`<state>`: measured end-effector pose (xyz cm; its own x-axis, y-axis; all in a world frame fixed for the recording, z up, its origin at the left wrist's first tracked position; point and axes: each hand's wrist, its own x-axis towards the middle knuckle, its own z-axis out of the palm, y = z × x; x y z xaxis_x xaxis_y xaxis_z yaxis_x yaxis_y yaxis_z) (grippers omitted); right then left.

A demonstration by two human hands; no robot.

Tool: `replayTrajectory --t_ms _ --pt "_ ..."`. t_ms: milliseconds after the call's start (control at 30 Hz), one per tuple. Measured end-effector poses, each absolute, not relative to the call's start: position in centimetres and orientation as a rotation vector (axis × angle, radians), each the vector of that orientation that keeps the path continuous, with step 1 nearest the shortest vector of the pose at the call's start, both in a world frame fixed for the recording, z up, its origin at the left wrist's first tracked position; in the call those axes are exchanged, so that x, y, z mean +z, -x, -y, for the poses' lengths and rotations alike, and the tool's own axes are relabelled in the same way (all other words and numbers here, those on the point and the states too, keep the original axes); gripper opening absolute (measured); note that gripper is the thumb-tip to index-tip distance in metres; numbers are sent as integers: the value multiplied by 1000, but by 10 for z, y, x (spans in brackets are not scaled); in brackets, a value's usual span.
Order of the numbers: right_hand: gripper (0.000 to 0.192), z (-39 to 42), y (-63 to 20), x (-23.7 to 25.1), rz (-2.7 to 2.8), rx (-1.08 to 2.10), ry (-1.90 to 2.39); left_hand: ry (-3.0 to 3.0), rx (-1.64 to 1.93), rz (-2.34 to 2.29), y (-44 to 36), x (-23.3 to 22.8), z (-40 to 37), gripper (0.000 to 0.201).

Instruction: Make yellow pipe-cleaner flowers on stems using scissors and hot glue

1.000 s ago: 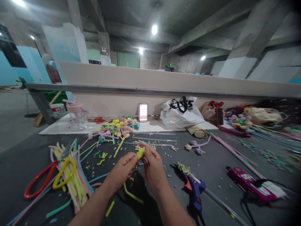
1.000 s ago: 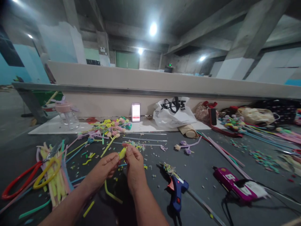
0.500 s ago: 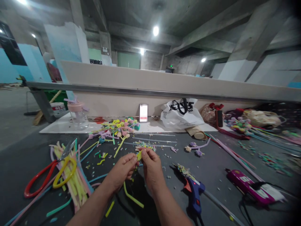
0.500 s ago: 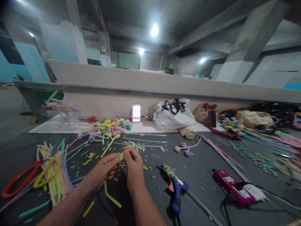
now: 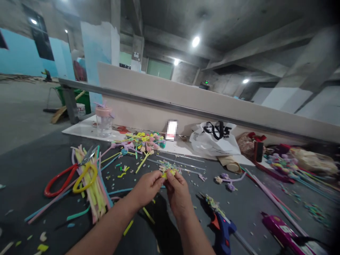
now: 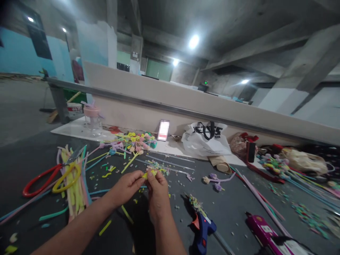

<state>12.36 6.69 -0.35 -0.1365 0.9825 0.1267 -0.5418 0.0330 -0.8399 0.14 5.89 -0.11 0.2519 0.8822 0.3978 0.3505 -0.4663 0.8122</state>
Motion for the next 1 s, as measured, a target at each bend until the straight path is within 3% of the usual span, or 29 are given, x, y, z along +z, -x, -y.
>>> replayTrajectory --t_ms 267,600,1000 --pt "12 -64 -119 -6 1037 1430 667 -1904 1235 -1144 -1 -3 -57 32" --pt "13 -67 -127 -6 1168 1279 721 -1076 912 -760 -1 6 -51 36" --pt "14 -69 -133 -8 1402 1136 785 -940 823 -628 4 6 -49 27"
